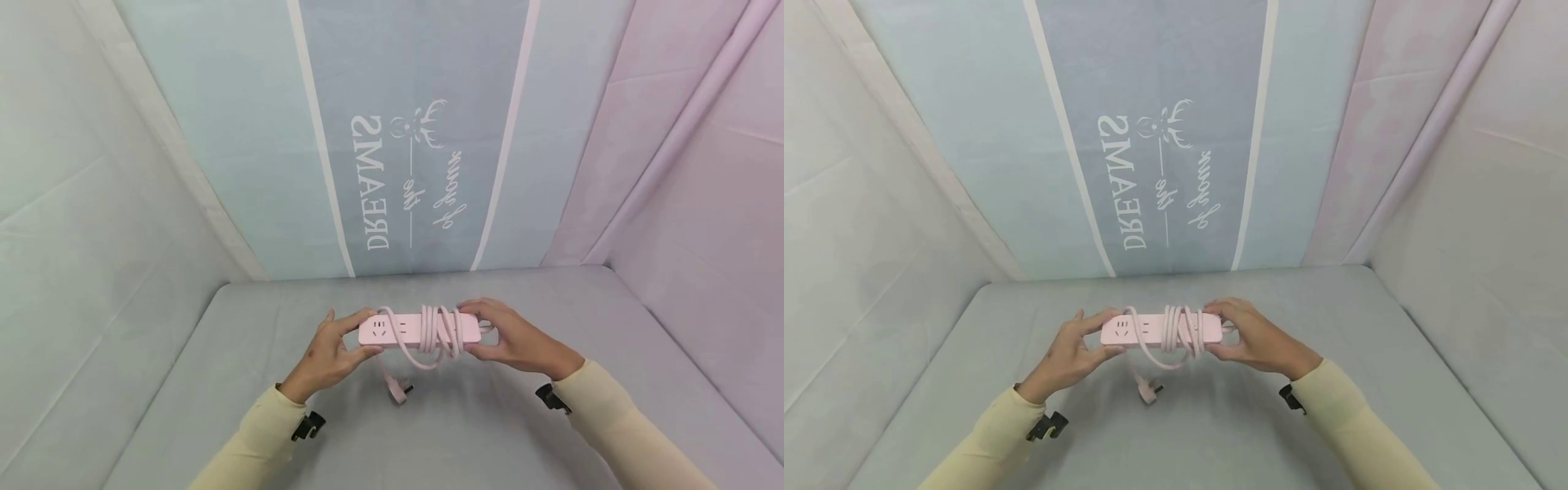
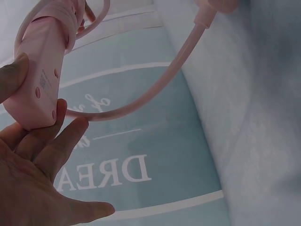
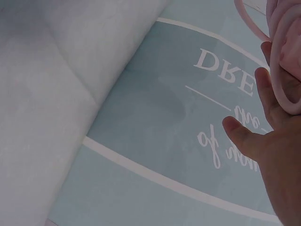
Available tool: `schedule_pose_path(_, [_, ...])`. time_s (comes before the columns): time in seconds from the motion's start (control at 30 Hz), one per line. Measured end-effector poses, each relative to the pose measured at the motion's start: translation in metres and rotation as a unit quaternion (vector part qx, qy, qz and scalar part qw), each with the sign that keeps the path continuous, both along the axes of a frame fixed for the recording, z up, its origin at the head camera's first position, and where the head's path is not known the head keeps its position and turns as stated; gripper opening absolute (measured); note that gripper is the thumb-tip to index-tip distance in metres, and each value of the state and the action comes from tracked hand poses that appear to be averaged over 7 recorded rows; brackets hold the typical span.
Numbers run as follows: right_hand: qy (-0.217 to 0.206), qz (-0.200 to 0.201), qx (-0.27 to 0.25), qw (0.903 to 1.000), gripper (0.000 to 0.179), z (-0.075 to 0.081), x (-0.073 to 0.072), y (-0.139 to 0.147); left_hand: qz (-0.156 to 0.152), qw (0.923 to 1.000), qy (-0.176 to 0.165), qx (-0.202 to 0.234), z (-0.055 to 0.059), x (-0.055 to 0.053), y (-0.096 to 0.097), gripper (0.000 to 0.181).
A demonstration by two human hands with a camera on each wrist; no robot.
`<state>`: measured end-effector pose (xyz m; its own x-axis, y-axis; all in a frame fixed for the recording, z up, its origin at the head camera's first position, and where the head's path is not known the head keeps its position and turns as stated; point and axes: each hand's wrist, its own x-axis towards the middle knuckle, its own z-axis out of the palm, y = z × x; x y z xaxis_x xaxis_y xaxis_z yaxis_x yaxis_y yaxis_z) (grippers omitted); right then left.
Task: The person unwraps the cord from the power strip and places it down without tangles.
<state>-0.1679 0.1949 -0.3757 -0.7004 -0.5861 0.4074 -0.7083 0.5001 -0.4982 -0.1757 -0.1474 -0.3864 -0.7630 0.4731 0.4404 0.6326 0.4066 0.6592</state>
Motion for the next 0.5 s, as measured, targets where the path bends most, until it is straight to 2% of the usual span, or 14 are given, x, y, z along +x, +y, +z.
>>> schedule_pose_path(0.13, [-0.008,-0.001,-0.006,1.0,0.051,0.0021,0.0006,0.0002,-0.007,0.9999,-0.01,0.011,-0.0006,-0.0007,0.0013,0.057])
schedule_pose_path(0.37, [0.002,-0.013,0.016,0.9998,0.05,0.0039,0.0038,0.0017,-0.004,0.9998,-0.015,0.013,0.0006,0.0002,0.0009,0.059])
schedule_pose_path(0.5, [0.017,-0.007,0.011,0.9998,0.049,0.0044,0.0052,0.0026,-0.011,0.9997,-0.017,0.012,0.0021,-0.0015,0.0015,0.059])
